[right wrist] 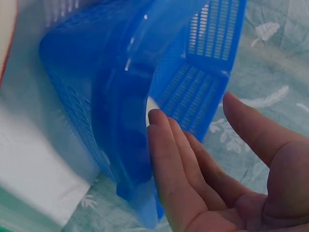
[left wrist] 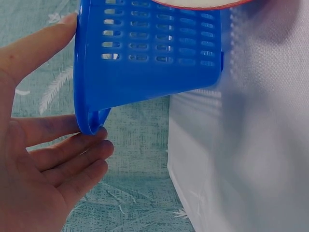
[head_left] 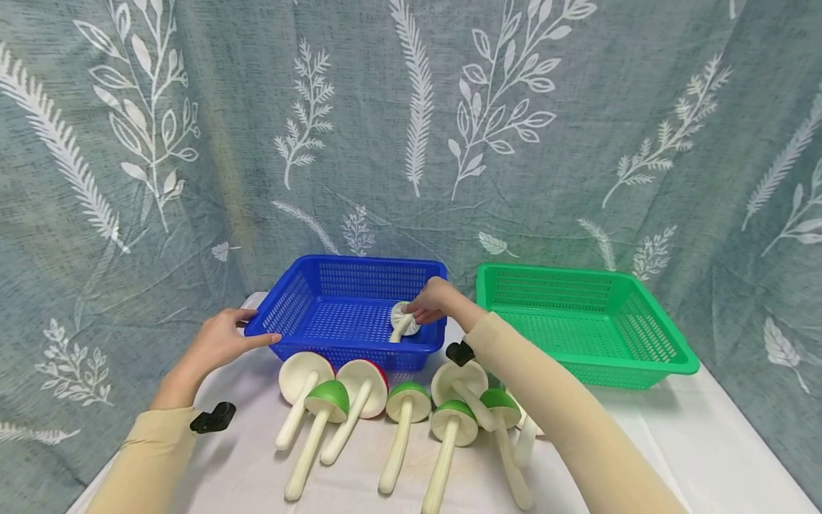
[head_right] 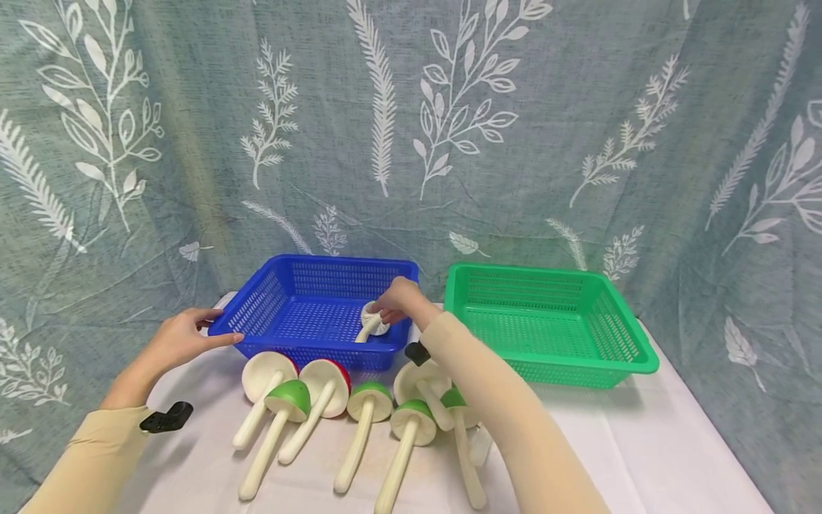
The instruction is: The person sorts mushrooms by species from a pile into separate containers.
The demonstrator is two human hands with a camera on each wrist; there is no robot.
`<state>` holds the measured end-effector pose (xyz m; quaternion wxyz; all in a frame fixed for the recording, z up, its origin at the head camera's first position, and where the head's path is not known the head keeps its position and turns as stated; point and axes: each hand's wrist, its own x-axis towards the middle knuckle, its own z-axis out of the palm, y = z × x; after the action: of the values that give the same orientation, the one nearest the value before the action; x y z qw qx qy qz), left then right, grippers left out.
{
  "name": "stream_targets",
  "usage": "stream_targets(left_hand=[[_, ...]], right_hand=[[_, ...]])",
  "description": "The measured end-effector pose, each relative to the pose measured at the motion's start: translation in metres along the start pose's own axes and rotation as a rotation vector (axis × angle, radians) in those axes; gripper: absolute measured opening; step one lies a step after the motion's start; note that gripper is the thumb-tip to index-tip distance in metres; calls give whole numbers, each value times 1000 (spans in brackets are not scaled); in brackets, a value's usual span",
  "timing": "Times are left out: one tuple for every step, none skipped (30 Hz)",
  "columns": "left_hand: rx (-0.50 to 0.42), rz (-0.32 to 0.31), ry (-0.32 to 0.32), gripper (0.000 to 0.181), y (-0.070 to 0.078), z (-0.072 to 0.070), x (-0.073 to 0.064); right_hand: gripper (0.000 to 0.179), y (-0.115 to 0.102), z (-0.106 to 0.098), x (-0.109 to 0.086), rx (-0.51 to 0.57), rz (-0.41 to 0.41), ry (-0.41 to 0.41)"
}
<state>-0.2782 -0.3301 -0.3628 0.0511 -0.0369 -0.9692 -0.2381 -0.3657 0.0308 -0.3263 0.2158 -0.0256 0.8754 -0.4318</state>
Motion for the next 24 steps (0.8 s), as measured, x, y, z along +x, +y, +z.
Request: stream_targets(left_hand=[[-1,1,-1,94,0,0,0],[-1,2,0,94,0,1,1],[-1,2,-1,95,0,1,1],[-2,2,-2,95,0,1,1],[-1,4,-1,94,0,1,1],[-1,5,0,94,0,1,1],[-1,6,1,94,1,1,1],[0,7,1,94,1,1,1],[2,7,1,94,1,0,0],[5,9,3,94,1,0,1],[8,11,3,94,1,0,1],[8,10,3,94,1,0,1],[10,11,4,94,1,0,1],[12,12,4,94,1,0,1],[13,14,5,94,1,0,1],[14,15,6,94,0,0,1],[14,15,4,94,0,0,1],[15,16,5,94,0,0,1],[15,17,5,94,0,0,1],[16,18,4,94,1,0,1],[16,17,4,94,1,0,1],[15,18,4,94,1,0,1],[15,18,3,93,1,0,1],[15,18,3,93,1,0,1]], right_hand=[[45,1,-1,-2,-9,-6,-3],[43,2,-2,-4,-19,-14,-5],[41,2,-3,-6,-28,-22,-8],[40,3,-3,-9,-38,-31,-10],[38,4,-4,-12,-46,-42,-12],[37,4,-5,-15,-49,-52,-14],[36,5,-6,-18,-58,-66,-15],[35,5,-7,-21,-68,-80,-18],[34,6,-8,-25,-73,-92,-19],[33,6,-9,-28,-74,-103,-17],[33,7,-10,-31,-77,-113,-17],[32,7,-11,-34,-80,-120,-14],[32,8,-12,-38,-86,-126,-12],[31,9,-13,-41,-86,-129,-9],[31,10,-13,-44,-88,-131,-4],[30,12,-14,-47,-88,-134,0],[30,13,-14,-51,-91,-140,4],[29,14,-14,-55,-90,-146,9],[29,16,-14,-59,-88,-155,10],[29,18,-14,-63,-84,-166,12],[28,20,-14,-67,-82,-180,13],[28,21,-14,-71,-82,-195,13],[28,23,-13,-75,-82,-212,10],[28,25,-13,-79,-83,-227,7]])
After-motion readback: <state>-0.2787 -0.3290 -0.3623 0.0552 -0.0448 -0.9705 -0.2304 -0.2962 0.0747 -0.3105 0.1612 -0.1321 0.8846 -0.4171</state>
